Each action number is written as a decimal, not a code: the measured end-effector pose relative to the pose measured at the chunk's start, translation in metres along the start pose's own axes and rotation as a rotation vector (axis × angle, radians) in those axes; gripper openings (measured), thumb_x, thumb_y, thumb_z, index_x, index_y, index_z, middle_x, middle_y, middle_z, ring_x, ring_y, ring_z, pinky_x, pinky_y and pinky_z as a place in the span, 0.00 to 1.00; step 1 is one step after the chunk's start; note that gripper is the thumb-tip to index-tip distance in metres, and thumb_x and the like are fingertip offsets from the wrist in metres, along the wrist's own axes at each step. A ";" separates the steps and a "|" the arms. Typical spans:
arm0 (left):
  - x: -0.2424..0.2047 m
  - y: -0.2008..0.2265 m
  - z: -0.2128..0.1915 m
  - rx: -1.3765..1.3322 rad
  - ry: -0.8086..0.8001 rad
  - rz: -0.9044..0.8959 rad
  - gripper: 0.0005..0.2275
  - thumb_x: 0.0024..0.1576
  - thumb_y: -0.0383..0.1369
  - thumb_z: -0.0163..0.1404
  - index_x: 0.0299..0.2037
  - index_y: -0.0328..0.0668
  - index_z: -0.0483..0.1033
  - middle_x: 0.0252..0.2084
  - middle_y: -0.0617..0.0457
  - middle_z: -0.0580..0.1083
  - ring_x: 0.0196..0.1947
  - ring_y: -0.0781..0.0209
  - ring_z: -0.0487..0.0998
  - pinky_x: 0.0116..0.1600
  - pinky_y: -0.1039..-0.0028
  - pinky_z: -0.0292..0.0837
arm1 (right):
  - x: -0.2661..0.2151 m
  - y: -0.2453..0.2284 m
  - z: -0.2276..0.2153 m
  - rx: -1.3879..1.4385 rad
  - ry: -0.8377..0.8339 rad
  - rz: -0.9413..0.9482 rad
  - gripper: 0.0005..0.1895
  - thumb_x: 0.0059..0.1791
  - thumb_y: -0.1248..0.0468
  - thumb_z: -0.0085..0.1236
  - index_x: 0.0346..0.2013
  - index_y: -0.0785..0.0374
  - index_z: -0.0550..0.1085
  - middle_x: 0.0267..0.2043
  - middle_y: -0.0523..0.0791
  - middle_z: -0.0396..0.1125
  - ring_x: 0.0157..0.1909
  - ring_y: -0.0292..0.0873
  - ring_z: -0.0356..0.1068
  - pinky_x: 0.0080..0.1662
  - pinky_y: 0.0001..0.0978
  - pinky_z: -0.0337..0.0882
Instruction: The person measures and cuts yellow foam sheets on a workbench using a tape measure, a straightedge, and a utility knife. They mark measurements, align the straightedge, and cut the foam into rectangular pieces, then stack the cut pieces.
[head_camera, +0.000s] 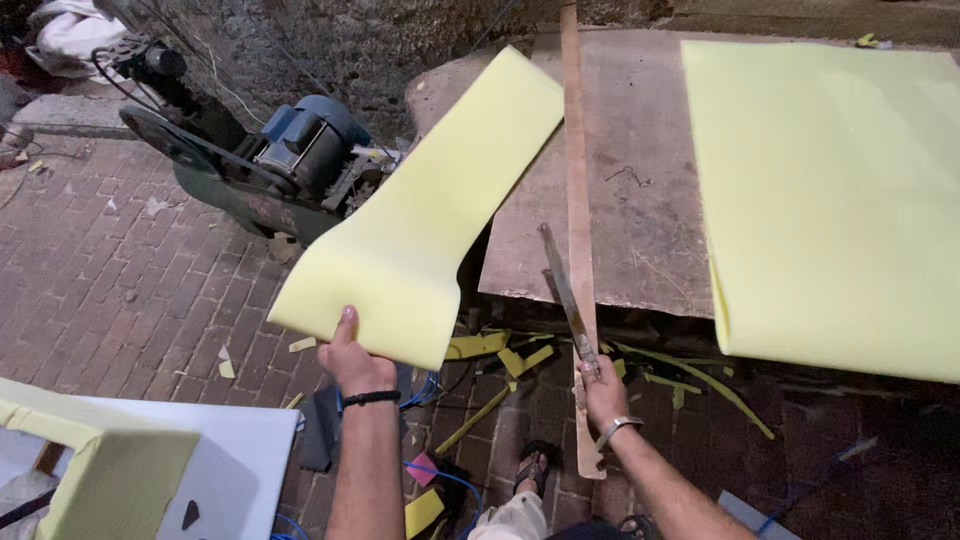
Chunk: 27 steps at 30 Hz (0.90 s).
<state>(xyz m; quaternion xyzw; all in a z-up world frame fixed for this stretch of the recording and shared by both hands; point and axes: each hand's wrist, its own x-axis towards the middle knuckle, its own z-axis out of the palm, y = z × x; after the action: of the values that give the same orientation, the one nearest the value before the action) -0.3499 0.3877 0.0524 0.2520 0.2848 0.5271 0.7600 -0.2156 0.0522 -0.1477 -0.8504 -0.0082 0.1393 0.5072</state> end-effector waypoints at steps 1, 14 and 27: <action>0.001 0.003 0.004 0.000 -0.004 -0.034 0.18 0.60 0.20 0.48 0.60 0.23 0.68 0.57 0.38 0.74 0.53 0.46 0.79 0.59 0.58 0.79 | 0.004 0.004 -0.001 -0.003 -0.020 -0.013 0.11 0.55 0.54 0.52 0.43 0.57 0.75 0.28 0.50 0.71 0.30 0.45 0.71 0.35 0.42 0.70; -0.027 0.030 0.019 -0.153 -0.227 -0.356 0.22 0.58 0.25 0.46 0.64 0.32 0.66 0.62 0.43 0.72 0.62 0.46 0.73 0.69 0.56 0.67 | 0.015 -0.183 0.010 0.990 -0.403 0.388 0.14 0.52 0.64 0.51 0.51 0.56 0.74 0.63 0.46 0.66 0.61 0.45 0.68 0.58 0.52 0.72; -0.034 0.135 -0.095 -0.010 -0.339 -0.272 0.25 0.53 0.22 0.45 0.64 0.30 0.66 0.59 0.40 0.74 0.57 0.44 0.78 0.62 0.56 0.72 | 0.112 -0.295 0.090 1.317 -0.413 0.282 0.11 0.54 0.62 0.50 0.50 0.60 0.73 0.58 0.52 0.66 0.58 0.55 0.68 0.62 0.59 0.70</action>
<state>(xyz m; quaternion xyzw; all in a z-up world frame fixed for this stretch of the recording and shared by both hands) -0.5145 0.4069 0.0833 0.2923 0.1816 0.3711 0.8625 -0.0921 0.2900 0.0411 -0.3158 0.0920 0.3384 0.8817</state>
